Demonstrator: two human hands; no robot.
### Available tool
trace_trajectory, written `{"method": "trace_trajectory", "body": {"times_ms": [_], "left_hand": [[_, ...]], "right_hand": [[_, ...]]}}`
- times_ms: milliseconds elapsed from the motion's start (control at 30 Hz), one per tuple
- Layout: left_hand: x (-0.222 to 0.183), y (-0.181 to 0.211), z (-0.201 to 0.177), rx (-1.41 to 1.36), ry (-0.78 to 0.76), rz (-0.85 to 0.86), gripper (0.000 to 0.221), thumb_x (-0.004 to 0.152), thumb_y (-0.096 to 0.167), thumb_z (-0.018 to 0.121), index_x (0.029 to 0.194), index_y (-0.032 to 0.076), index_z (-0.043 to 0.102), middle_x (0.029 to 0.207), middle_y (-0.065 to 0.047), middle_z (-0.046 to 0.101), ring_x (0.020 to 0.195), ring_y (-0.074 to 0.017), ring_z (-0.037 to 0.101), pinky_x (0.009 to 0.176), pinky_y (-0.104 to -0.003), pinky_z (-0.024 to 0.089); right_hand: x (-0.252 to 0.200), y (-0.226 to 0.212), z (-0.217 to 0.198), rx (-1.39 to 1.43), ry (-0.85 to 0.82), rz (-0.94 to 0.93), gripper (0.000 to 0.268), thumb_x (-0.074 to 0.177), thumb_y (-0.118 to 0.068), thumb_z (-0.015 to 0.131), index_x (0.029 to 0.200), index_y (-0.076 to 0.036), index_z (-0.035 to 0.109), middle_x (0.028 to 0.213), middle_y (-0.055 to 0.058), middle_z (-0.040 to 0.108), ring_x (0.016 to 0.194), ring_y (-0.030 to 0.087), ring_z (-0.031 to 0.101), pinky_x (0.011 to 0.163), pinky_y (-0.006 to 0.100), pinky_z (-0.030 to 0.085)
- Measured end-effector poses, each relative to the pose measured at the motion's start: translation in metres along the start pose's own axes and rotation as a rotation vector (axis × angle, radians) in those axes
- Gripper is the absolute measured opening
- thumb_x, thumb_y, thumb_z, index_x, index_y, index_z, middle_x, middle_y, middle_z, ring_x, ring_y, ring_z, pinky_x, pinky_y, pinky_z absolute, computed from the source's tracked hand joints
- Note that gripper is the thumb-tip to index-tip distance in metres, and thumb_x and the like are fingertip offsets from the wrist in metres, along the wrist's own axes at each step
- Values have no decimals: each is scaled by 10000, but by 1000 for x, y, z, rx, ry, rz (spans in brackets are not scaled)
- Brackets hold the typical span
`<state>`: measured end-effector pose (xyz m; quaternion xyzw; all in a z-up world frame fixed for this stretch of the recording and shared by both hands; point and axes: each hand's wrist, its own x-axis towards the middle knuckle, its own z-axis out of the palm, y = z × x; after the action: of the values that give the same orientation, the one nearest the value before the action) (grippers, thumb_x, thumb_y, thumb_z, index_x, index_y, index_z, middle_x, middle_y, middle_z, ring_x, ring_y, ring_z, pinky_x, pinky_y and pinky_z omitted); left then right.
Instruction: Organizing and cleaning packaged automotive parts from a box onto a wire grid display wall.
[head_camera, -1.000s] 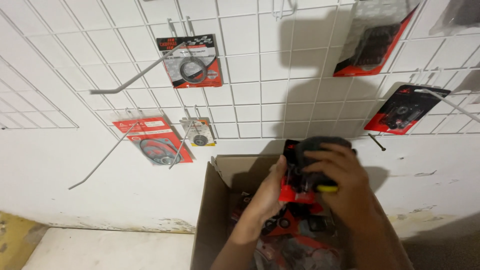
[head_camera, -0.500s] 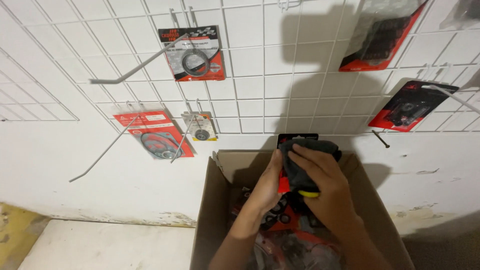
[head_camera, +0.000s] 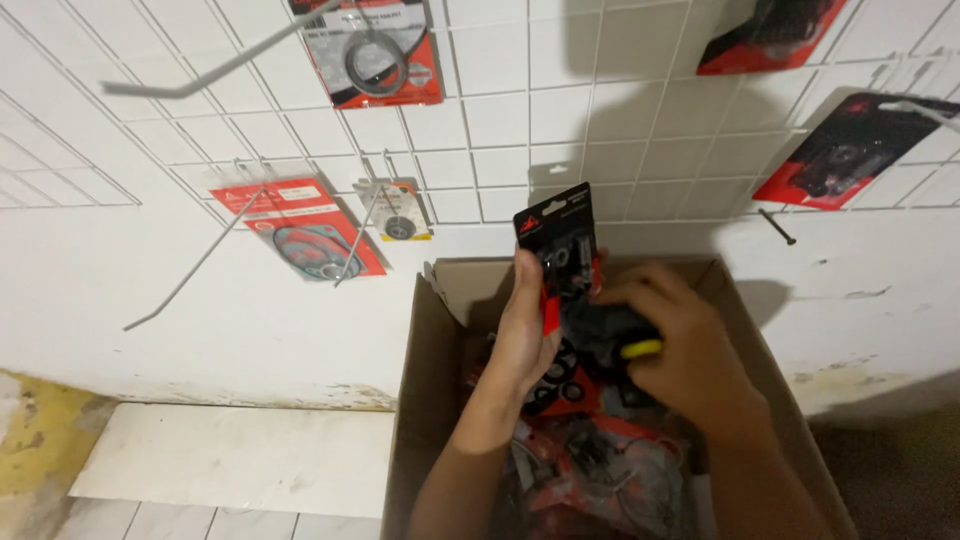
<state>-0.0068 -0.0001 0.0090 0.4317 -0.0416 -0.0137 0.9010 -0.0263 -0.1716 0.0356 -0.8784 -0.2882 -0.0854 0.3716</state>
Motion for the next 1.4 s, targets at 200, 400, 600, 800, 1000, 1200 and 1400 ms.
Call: {"method": "trace_trajectory", "body": {"times_ms": [200,400,600,800,1000,1200,1400], "left_hand": [[0,2,-6,-9,88,78,901,971,659,498,1649,159,178,1551,-231,426,1318,-346,547,1048,-534,506],[5,-4,-20,19,194,178,695,1046,473,530,1596,95,333,1467,-207,536,1265,-338,605,999,-536,545],[-4,-2,15,184,85,245,617,1061,401,529,1565,67,409,1504,-209,518,1338,-315,545,1111,-517,473],[-6,7,76,204,-187,372,467,1080,276,464,1431,-17,560,1306,-78,652,1166,-161,583,1050,-302,424],[-13,4,146,284,-431,398,372,1128,262,386,1400,30,487,1187,-41,594,1018,-104,526,948,-285,457],[-6,-11,167,364,-646,514,155,1078,120,534,1224,73,508,1059,34,496,769,-56,411,723,-230,406],[6,-25,164,602,-681,439,125,1006,133,613,1108,66,639,942,25,646,663,-50,532,592,-213,419]], "right_hand": [[1,15,-7,132,-5,67,502,611,149,671,1053,-83,713,940,102,716,958,287,722,869,485,565],[38,76,33,-85,-699,94,340,853,-262,783,1082,-11,776,956,186,769,936,374,737,824,468,566],[32,58,-41,-6,-480,105,530,891,-391,693,1067,108,713,1038,365,752,1056,544,693,897,626,530],[9,5,-157,-9,98,217,342,1040,-160,494,1296,-72,704,1051,122,789,870,255,738,779,391,610],[-47,-32,-203,-149,176,107,77,966,-27,693,966,40,656,677,66,583,587,164,682,575,275,584],[-118,3,-190,11,563,67,216,1056,146,604,1264,129,548,895,142,590,699,180,577,663,248,517],[-129,50,-168,116,818,169,245,1054,83,644,1287,10,618,959,75,623,738,130,565,727,246,518]]}}
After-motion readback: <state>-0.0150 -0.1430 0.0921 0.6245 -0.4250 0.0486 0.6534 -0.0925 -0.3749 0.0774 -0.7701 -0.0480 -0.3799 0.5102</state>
